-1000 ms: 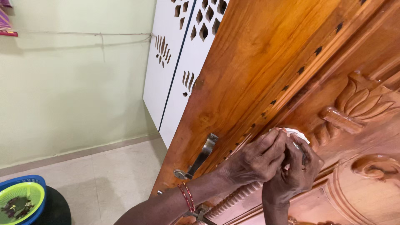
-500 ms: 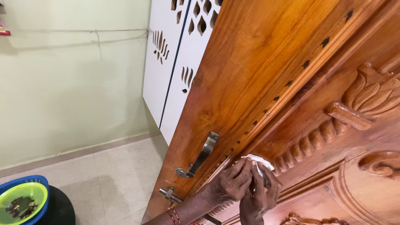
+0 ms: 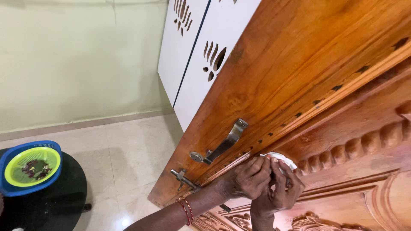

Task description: The person wipes an ornate wooden door with a cloth, cleaning the intricate carvings across various parts of the door surface.

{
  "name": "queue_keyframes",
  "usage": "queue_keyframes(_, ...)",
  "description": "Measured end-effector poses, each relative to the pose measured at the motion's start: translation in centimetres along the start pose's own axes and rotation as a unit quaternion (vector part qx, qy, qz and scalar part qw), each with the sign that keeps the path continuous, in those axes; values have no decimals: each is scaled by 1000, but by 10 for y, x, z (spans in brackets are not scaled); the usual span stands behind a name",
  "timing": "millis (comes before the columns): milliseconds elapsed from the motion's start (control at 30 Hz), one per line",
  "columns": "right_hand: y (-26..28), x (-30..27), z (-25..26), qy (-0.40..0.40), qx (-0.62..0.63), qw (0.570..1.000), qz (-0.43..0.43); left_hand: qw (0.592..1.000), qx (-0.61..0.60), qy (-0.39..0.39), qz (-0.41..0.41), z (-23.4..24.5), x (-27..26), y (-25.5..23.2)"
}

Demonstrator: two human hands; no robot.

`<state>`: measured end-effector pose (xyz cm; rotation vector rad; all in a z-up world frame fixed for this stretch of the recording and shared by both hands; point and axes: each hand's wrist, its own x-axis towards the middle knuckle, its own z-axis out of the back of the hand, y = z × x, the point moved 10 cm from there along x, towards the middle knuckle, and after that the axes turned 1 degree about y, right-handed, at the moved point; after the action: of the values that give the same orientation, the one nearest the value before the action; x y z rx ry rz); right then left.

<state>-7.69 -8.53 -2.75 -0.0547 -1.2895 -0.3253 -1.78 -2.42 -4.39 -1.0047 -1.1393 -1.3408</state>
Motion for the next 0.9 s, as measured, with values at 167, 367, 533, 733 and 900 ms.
queue_keyframes(167, -21, -39, -11, -4, -17, 1000, -9, 999, 30, 27, 2, -12, -35, -6)
queue_keyframes(367, -34, -64, -17, 34, -11, 999, -16, 997, 51, 62, 16, -18, -57, -11)
queue_keyframes(533, -37, -39, -4, 31, -14, 999, 16, 997, 65, 34, 13, -20, -35, -11)
queue_keyframes(733, -33, 65, 42, -65, -29, 994, 81, 998, 23, -58, 10, -11, 82, -4)
queue_keyframes(900, -16, 173, 70, -122, -39, 977, 171, 986, 65, -150, -33, -4, 187, 6)
